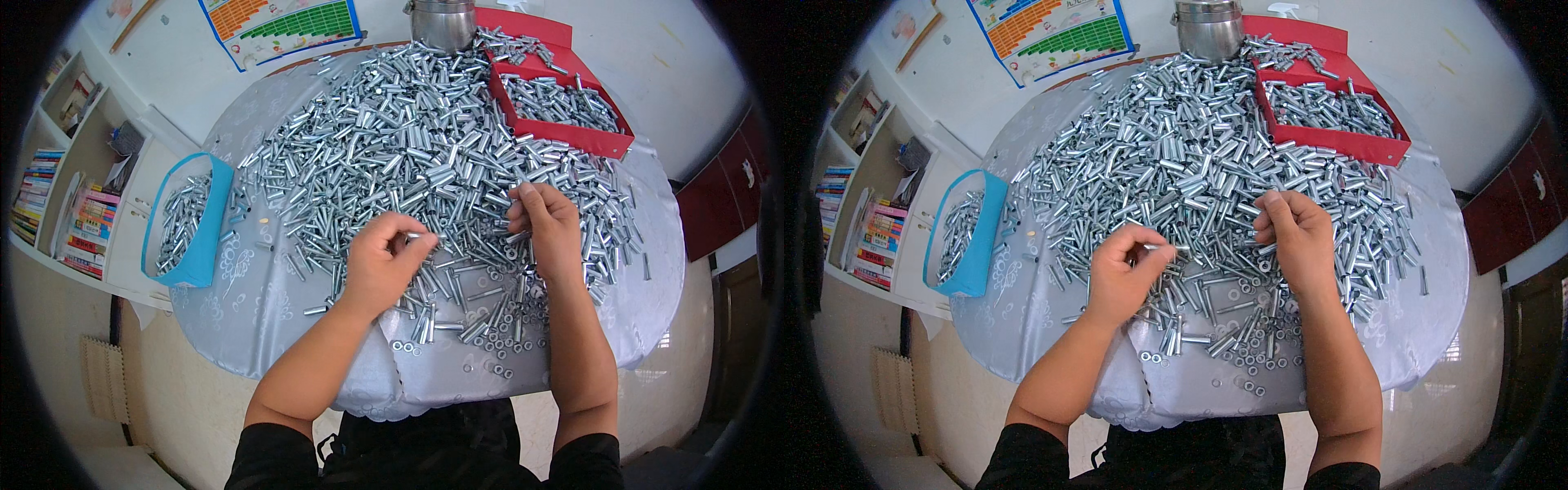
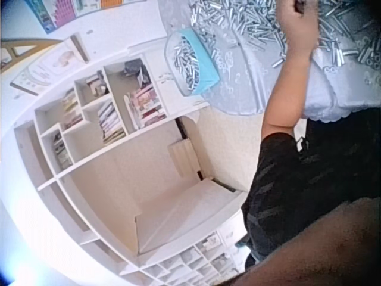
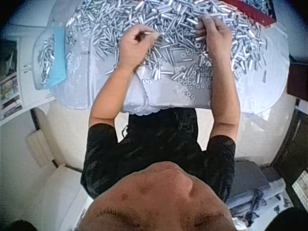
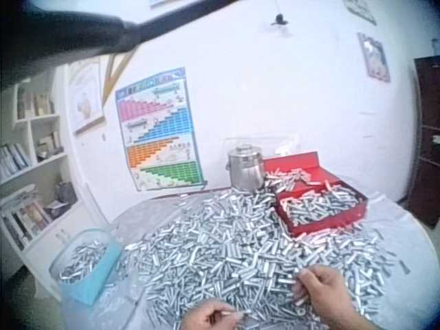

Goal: The person repeatedly picks up small metal bolts and washers from a large pile on a table. They insert the washers onto the bolts by hand and place the assembled units into a red box. The task involves continuous manual handling of hardware components.

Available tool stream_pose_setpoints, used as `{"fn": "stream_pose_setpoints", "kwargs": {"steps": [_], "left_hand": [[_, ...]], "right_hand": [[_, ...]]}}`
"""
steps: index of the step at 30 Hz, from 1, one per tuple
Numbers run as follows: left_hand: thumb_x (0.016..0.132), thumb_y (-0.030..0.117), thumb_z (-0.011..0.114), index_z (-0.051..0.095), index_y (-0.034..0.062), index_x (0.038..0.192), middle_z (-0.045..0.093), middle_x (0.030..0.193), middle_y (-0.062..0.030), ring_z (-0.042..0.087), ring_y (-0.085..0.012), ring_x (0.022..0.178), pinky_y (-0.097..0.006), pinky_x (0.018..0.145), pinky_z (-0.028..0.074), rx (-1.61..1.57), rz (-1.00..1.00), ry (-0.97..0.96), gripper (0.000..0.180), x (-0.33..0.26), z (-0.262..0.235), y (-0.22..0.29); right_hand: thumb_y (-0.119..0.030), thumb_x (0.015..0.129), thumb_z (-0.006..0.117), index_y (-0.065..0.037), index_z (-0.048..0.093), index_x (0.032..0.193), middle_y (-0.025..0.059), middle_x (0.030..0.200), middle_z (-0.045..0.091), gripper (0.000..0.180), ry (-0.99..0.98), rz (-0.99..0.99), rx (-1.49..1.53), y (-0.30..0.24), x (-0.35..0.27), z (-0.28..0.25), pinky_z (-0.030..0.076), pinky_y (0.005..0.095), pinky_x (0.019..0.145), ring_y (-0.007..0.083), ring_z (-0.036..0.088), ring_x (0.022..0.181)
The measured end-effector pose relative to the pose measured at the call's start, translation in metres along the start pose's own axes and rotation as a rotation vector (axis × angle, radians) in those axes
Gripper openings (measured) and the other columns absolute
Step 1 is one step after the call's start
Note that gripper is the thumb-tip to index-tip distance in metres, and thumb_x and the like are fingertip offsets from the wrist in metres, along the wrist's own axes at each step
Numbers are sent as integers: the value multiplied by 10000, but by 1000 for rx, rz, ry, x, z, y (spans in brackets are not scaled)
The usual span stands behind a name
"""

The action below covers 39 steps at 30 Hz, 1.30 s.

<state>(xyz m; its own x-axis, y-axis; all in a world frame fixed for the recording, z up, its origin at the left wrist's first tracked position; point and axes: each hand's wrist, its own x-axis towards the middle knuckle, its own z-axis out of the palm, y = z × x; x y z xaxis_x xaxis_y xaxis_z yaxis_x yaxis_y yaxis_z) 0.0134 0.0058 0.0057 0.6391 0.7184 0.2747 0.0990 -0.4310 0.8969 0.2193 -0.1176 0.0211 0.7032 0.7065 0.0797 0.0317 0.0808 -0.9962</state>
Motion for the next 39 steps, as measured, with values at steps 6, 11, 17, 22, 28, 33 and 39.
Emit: {"fn": "stream_pose_setpoints", "kwargs": {"steps": [6,11,17,22,28,33,39], "left_hand": [[1010,158,498,486,31,1051,672,1031,-175,703,-209,837,-290,657,581,-538,-62,149,134,10,-11,1],[1006,137,493,477,6,1178,660,968,-149,685,-192,745,-286,605,585,-656,-169,343,216,16,-22,-7],[994,100,506,486,-10,1247,660,947,-130,652,-156,720,-285,642,565,-673,-179,400,276,18,-18,-9],[990,126,536,533,-18,1251,667,929,-105,641,-130,720,-272,652,557,-622,-189,273,299,15,-19,-10],[1003,159,523,541,-19,1279,636,858,-53,593,-93,647,-247,579,523,-533,-177,205,330,11,-12,5],[1006,164,519,566,1,1278,582,781,-4,472,-36,537,-195,475,412,-366,-151,151,320,8,-15,-2],[973,132,570,610,24,1198,600,752,7,433,-15,510,-179,437,347,-139,-12,38,253,6,-10,-16]], "right_hand": [[-157,898,653,-6,698,901,57,759,651,158,-212,-184,-274,7,-9,7,484,275,595,131,601,645],[-110,768,730,-49,703,919,104,827,647,165,-602,-493,-591,-4,-24,23,510,345,659,265,635,746],[-114,763,669,-118,692,898,69,845,598,137,-761,-689,-767,8,-40,42,523,390,688,262,635,800],[-150,775,665,-118,671,902,67,856,599,131,-710,-678,-880,3,-42,40,525,390,675,267,641,793],[-187,777,665,-84,628,845,75,856,602,128,-619,-629,-1024,2,-45,42,526,399,646,273,648,767],[-192,779,660,-72,625,841,83,824,600,140,-526,-563,-1124,4,-45,39,525,408,643,280,648,735],[-189,803,662,-53,630,878,119,836,638,158,-466,-496,-912,1,-31,24,521,406,646,298,654,737]]}}
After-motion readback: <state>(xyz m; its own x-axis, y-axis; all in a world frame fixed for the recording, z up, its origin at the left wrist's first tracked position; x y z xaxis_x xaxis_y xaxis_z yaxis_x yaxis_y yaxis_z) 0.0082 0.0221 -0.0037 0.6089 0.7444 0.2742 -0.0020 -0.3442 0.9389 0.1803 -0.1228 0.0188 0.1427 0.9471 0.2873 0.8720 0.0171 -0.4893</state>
